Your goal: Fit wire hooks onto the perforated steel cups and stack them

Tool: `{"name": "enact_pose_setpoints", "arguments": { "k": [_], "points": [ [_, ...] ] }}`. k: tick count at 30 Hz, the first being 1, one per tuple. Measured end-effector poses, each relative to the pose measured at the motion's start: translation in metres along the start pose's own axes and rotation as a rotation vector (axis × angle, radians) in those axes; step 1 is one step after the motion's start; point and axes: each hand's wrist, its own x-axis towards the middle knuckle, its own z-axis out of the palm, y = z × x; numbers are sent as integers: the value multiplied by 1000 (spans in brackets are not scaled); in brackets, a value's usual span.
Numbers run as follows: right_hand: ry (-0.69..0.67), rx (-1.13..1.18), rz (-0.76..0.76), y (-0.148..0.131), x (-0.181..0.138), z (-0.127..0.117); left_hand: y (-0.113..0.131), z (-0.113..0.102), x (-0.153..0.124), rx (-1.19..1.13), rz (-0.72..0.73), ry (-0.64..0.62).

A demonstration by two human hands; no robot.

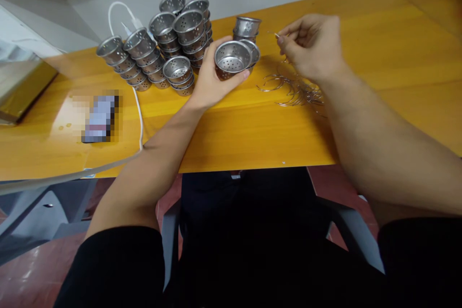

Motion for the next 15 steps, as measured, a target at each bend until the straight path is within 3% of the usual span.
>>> {"name": "enact_pose_setpoints", "arguments": {
  "k": [9, 15],
  "points": [
    [27, -36, -19, 5, 3, 5, 25, -7, 2, -27, -54, -57],
    [13, -33, -35, 1, 0, 3, 14, -5, -1, -59, -44, -94]
  ]
}}
